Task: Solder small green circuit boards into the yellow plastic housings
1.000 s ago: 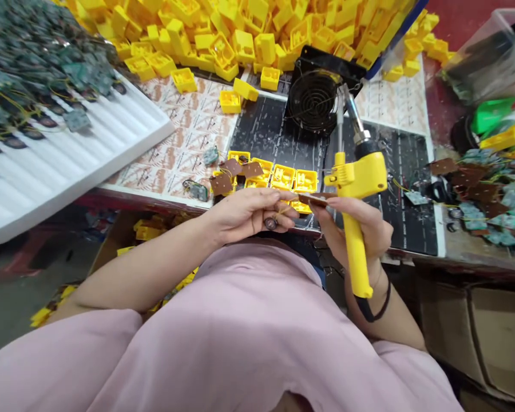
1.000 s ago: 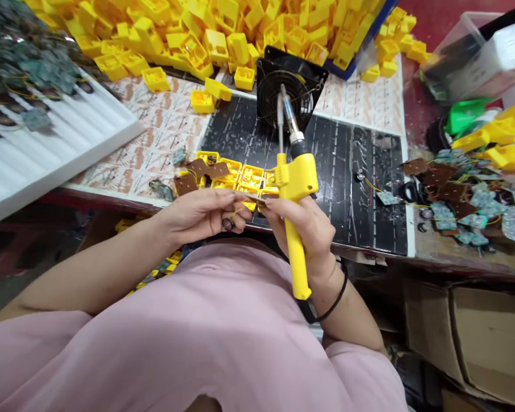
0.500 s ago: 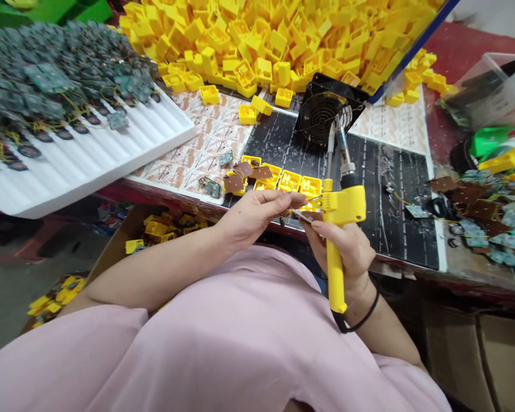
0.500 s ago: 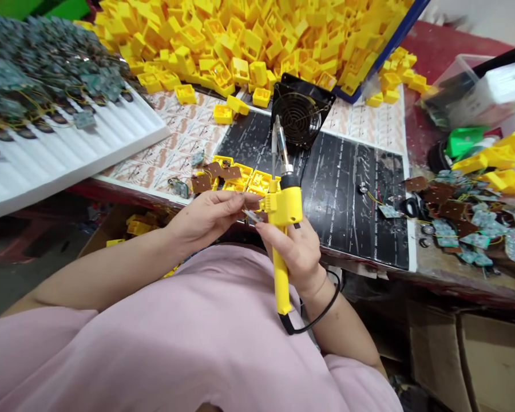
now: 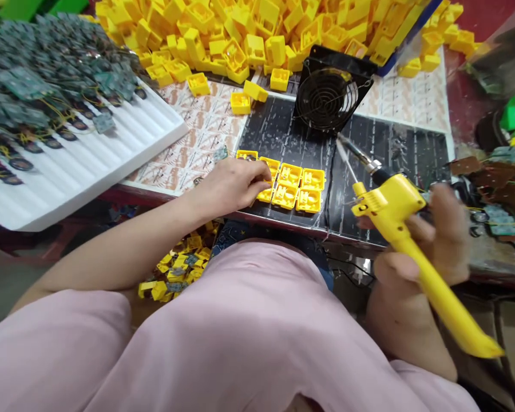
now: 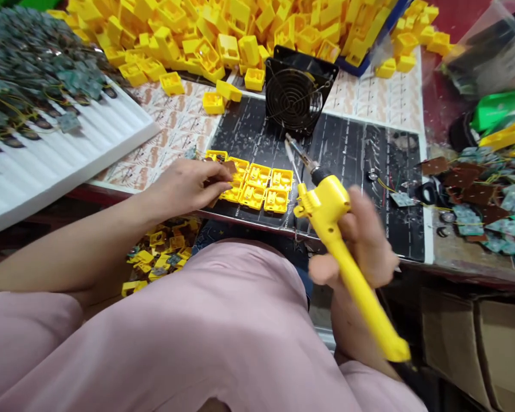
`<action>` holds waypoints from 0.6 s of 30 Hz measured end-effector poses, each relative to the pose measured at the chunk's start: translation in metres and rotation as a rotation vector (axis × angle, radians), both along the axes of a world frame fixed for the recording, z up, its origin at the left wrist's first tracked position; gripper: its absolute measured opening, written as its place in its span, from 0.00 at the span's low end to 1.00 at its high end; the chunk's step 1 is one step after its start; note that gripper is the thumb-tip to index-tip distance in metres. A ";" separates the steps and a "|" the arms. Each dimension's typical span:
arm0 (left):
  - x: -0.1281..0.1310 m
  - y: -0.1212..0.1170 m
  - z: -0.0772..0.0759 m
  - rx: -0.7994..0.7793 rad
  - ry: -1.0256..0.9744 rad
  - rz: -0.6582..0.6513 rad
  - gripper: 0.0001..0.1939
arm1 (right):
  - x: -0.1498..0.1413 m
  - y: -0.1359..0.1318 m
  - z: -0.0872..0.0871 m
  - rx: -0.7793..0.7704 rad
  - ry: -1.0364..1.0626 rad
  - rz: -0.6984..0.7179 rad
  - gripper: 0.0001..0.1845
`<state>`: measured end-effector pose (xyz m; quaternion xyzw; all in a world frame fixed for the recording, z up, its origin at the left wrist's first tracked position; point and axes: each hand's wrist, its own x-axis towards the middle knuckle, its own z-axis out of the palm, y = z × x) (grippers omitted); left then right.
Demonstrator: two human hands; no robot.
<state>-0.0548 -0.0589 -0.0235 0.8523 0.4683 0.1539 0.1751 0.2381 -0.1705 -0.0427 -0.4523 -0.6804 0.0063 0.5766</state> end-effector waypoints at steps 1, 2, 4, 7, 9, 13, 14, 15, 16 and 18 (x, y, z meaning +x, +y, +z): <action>0.004 0.003 -0.004 0.029 0.095 -0.014 0.13 | 0.001 0.001 0.001 0.025 0.050 -0.071 0.33; 0.007 0.005 -0.007 0.055 0.163 -0.027 0.12 | 0.001 0.003 0.002 0.072 0.095 -0.131 0.32; 0.014 0.007 -0.014 0.100 0.226 -0.056 0.13 | 0.002 0.010 -0.002 0.150 0.184 -0.178 0.29; 0.019 0.008 -0.018 0.139 0.233 -0.095 0.15 | 0.007 0.014 -0.013 0.097 0.269 -0.135 0.26; 0.021 0.008 -0.018 0.142 0.252 -0.103 0.16 | 0.008 0.011 -0.018 -0.011 0.202 -0.092 0.20; 0.025 0.009 -0.016 0.154 0.298 -0.111 0.18 | 0.002 0.004 -0.020 -0.105 -0.064 0.036 0.21; 0.025 0.010 -0.015 0.154 0.304 -0.113 0.17 | 0.000 0.005 -0.019 -0.085 -0.100 0.067 0.21; 0.025 0.010 -0.015 0.152 0.305 -0.116 0.17 | -0.002 0.007 -0.017 -0.063 -0.121 0.089 0.20; 0.026 0.010 -0.014 0.150 0.303 -0.115 0.17 | -0.003 0.009 -0.016 -0.046 -0.133 0.107 0.18; 0.026 0.011 -0.013 0.145 0.293 -0.111 0.16 | -0.006 0.014 -0.014 -0.030 -0.143 0.133 0.12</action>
